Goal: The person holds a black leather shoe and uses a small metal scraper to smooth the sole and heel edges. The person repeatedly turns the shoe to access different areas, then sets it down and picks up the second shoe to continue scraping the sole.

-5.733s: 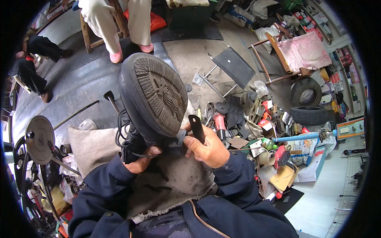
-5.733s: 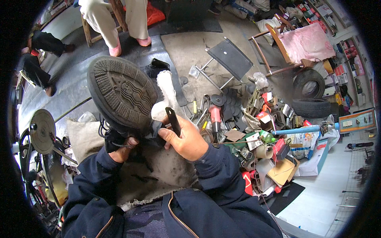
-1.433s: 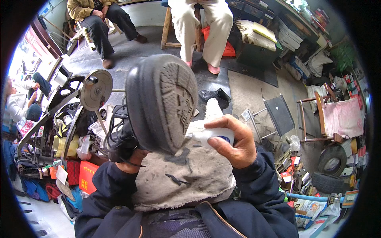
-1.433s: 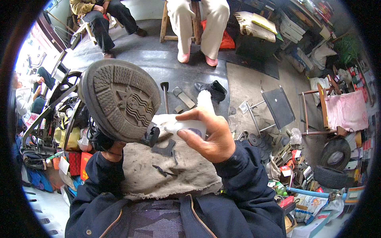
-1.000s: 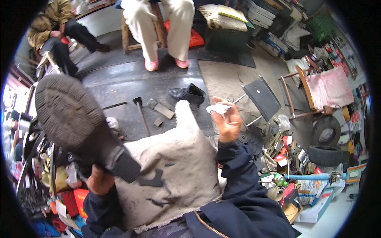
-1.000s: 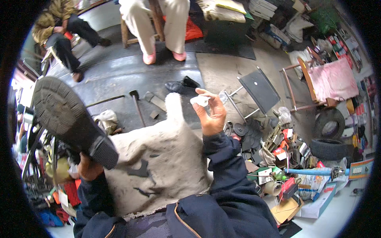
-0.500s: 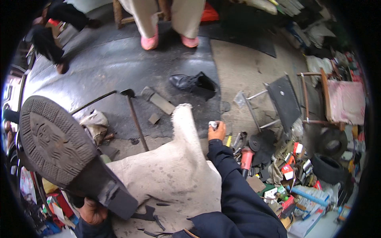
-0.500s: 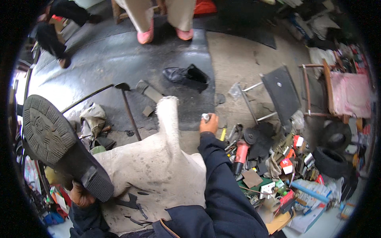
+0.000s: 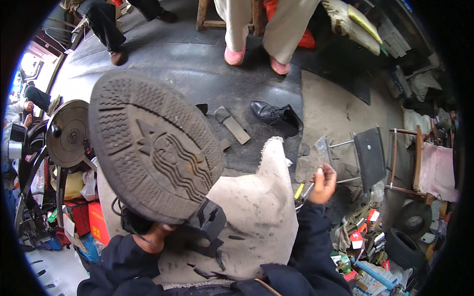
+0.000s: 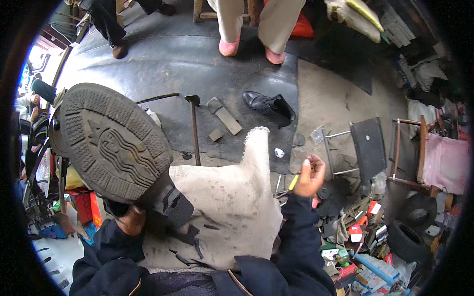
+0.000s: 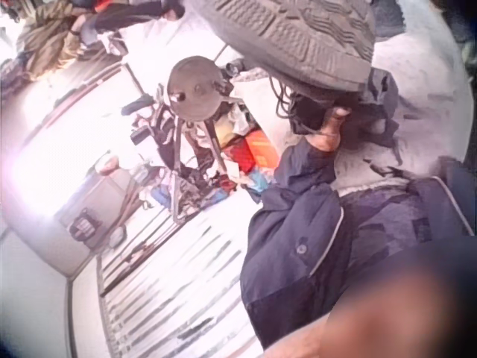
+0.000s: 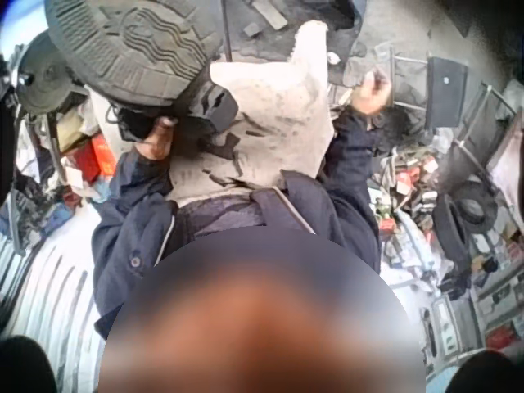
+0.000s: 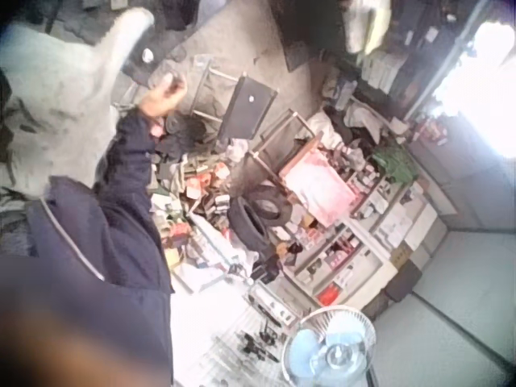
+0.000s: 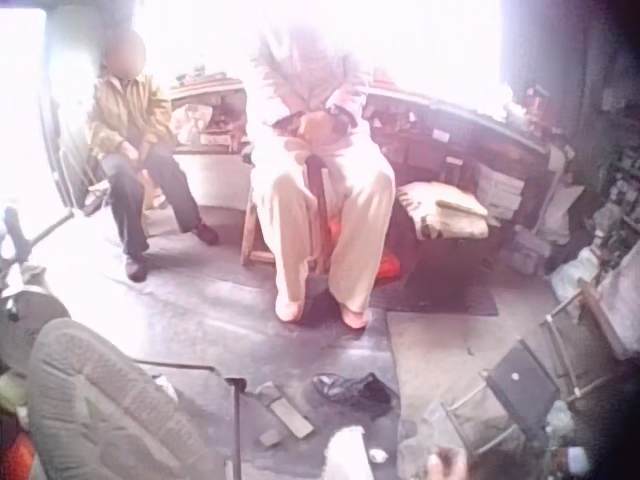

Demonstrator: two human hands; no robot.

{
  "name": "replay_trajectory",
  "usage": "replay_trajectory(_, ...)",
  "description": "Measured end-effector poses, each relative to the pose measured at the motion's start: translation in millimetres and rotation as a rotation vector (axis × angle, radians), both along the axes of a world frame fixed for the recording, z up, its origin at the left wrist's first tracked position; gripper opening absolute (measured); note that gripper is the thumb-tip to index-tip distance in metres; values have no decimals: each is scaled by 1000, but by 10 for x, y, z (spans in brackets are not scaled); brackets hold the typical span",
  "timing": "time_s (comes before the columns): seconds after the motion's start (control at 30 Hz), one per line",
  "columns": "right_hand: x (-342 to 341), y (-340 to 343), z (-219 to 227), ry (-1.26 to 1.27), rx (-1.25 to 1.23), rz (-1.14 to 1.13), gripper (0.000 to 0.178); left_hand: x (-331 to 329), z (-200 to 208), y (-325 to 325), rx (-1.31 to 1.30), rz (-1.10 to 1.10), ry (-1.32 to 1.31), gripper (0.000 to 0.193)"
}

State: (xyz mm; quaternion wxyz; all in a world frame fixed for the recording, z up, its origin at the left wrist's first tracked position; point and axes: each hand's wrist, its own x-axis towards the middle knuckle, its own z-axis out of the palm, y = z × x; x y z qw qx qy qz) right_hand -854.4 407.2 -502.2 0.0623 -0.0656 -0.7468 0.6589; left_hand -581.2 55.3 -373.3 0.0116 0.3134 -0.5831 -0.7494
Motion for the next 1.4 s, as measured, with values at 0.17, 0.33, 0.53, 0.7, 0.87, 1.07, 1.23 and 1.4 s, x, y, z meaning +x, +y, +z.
replay_trajectory(0.17, 906, -663, 1781, 46, -142, 398, 45, 21, 167, 228, 92, -66, 222, 69)
replay_trajectory(0.33, 1662, -1225, 2317, -600, -560, 1069, 99, 106, 403, 204, 138, -265, 484, 73)
replay_trajectory(0.53, 2130, -1388, 2429, -519, -595, 1170, 90, 344, 520, 80, 339, -356, 542, 71)
replay_trajectory(0.7, 2227, -1382, 2458, -397, -299, 1131, 73, 370, 660, 52, 277, -351, 512, 64)
replay_trajectory(0.87, 2268, -1452, 2368, -255, -132, 1012, 68, 436, 662, 185, 244, -229, 323, 64)
replay_trajectory(1.07, 2234, -1530, 2165, -219, -77, 890, 63, 361, 527, 235, 390, -406, 477, 113)
replay_trajectory(1.23, 2115, -1418, 2054, -410, -290, 952, 62, 258, 522, 250, 350, -421, 277, 93)
replay_trajectory(1.4, 2053, -1341, 1985, -482, -325, 936, 66, 155, 495, 286, 293, -449, 296, 83)
